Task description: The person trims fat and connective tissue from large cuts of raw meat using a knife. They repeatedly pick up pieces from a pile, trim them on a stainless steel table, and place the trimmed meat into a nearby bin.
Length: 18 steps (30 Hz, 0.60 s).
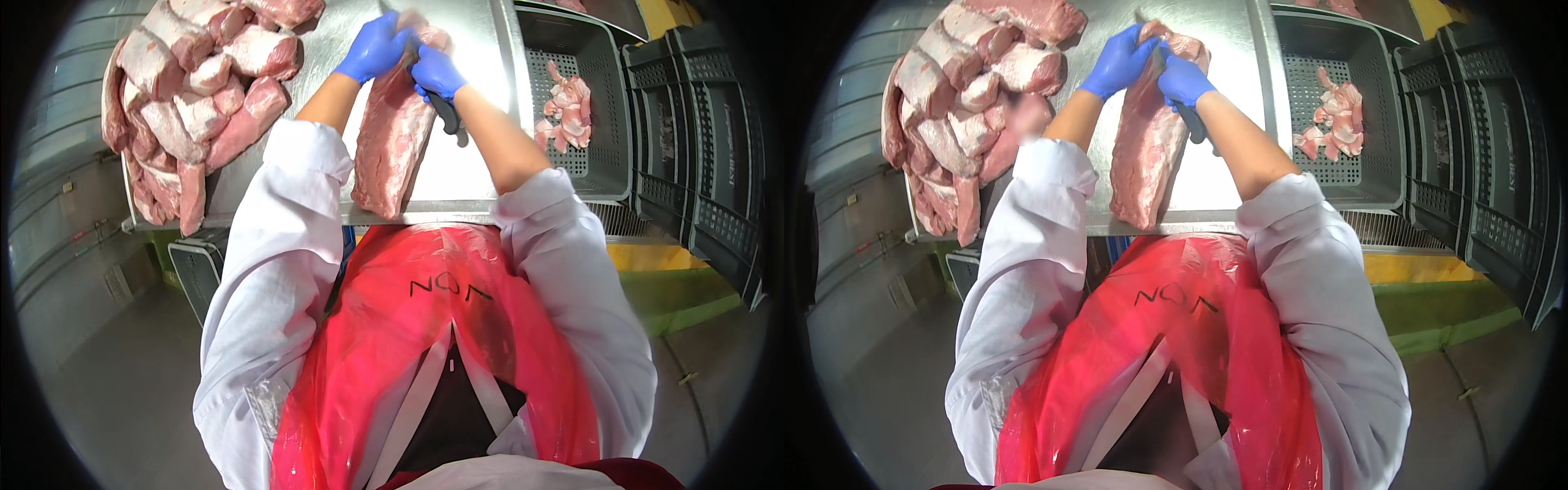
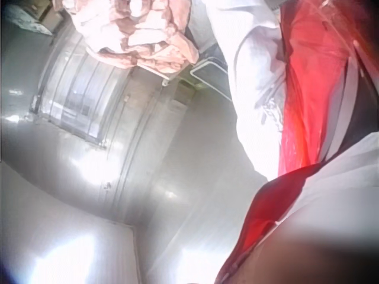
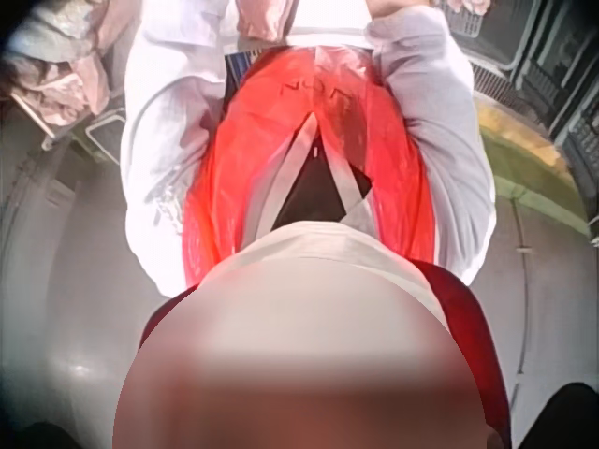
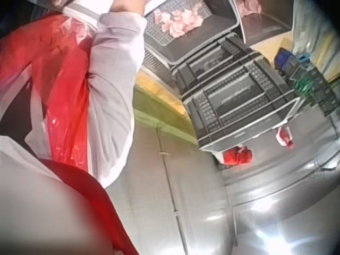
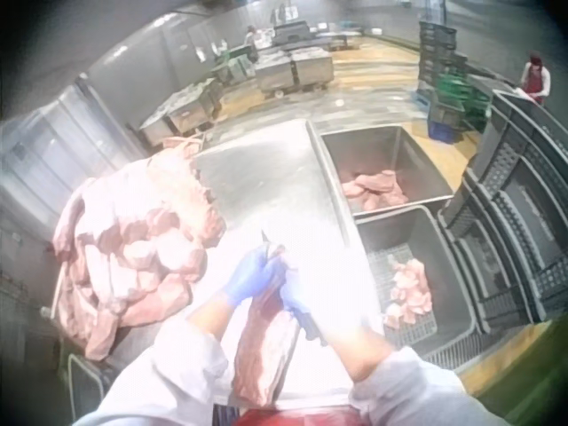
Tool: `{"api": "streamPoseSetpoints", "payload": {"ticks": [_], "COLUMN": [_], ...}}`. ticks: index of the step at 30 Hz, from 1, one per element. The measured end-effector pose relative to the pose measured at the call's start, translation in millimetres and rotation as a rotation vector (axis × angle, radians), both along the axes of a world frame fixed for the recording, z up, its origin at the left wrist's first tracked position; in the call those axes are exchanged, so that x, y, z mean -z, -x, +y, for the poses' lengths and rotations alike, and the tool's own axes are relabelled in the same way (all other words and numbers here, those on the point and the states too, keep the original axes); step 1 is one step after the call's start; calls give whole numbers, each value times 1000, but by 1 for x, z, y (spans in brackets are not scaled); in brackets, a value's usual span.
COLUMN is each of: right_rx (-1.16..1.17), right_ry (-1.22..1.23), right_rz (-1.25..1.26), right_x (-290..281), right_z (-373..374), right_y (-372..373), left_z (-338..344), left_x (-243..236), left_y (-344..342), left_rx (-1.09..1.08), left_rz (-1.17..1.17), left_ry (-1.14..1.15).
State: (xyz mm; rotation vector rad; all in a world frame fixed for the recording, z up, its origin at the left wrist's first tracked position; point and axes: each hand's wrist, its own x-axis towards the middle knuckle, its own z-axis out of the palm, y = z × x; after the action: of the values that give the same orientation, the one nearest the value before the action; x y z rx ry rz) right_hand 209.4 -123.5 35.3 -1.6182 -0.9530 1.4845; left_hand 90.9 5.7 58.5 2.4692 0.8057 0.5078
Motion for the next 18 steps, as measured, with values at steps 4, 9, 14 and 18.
{"api": "streamPoseSetpoints", "payload": {"ticks": [4,9,14,18], "right_rx": [-478,-384,-714,-649], "right_ry": [181,159,232,223], "right_rz": [97,10,-178,-208], "right_x": [-57,-34,-76,-85], "right_z": [-85,-72,-129,-110], "right_y": [25,48,55,84], "left_z": [2,-21,-9,-1], "left_x": [-55,-128,-148,-178], "left_y": [15,18,78,109], "left_rx": [-123,142,-181,-42], "left_rz": [-54,-427,-541,-580], "left_ry": [137,347,221,126]}}
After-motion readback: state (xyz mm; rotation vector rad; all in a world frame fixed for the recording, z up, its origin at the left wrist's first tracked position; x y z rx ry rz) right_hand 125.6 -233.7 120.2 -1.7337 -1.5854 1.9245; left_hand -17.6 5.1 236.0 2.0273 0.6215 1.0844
